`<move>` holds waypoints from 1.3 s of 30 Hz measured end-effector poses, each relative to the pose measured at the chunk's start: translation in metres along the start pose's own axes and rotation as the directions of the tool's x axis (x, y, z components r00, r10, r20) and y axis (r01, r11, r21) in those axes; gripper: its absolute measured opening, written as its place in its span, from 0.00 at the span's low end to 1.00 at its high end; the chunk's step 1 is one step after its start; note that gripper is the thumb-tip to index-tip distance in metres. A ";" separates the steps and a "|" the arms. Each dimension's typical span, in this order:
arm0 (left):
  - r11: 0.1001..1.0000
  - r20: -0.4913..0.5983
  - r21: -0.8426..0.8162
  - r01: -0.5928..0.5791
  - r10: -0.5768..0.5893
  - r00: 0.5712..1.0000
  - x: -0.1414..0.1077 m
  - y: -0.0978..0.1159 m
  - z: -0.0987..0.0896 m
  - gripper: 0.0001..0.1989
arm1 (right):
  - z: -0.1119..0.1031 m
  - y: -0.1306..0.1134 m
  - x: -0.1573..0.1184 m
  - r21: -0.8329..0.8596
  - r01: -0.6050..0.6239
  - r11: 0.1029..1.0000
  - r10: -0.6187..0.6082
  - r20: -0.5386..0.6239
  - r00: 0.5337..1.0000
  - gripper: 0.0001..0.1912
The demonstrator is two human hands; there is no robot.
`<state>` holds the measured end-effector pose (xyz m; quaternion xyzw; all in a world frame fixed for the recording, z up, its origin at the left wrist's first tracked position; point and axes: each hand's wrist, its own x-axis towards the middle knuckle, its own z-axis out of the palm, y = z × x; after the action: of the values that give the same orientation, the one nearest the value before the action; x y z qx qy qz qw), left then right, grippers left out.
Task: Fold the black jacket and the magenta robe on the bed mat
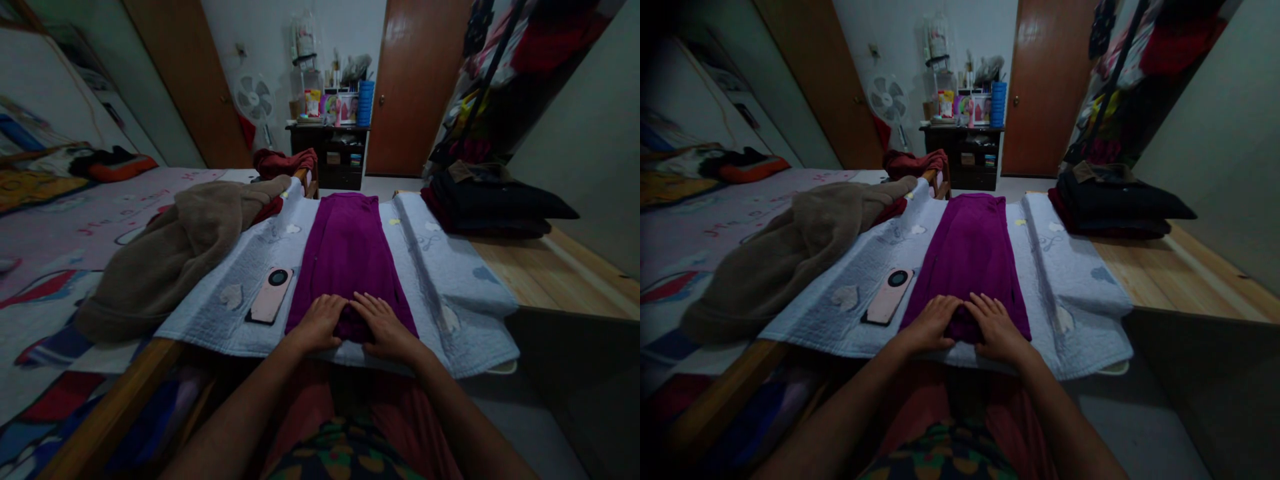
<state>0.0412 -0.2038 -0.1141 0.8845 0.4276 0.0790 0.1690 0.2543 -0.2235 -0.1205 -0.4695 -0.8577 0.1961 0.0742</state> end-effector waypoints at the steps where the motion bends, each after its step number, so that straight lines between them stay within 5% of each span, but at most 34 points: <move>1: 1.000 0.007 0.008 0.000 0.000 1.000 -0.001 0.002 -0.001 0.36 | 0.000 -0.001 0.001 -0.012 -0.007 1.000 0.007 0.013 1.000 0.49; 11: 0.999 -0.073 0.039 -0.020 0.023 0.997 -0.004 0.012 0.000 0.31 | 0.007 0.005 0.007 -0.028 0.022 0.999 -0.023 -0.062 0.998 0.45; 20: 0.989 -0.056 0.074 0.130 -0.126 0.990 0.000 0.010 -0.008 0.21 | 0.009 -0.014 0.014 -0.118 -0.059 0.991 0.038 -0.177 0.983 0.44; 27: 0.994 -0.049 0.029 0.110 -0.108 0.993 -0.002 0.006 -0.008 0.18 | -0.003 -0.019 0.025 -0.186 -0.090 0.978 0.065 -0.136 0.989 0.28; 34: 0.997 -0.127 0.017 0.081 -0.078 0.989 -0.011 0.002 -0.005 0.35 | -0.019 -0.015 0.038 -0.182 -0.069 0.981 0.058 -0.065 0.996 0.24; 39: 0.996 -0.134 0.042 0.078 -0.072 0.988 -0.007 -0.007 -0.001 0.29 | -0.031 -0.013 0.044 -0.184 -0.045 0.982 0.050 0.020 0.999 0.21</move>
<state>0.0316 -0.2052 -0.1155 0.8645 0.4724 0.1208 0.1221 0.2293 -0.1846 -0.0897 -0.4921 -0.8616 0.1235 0.0154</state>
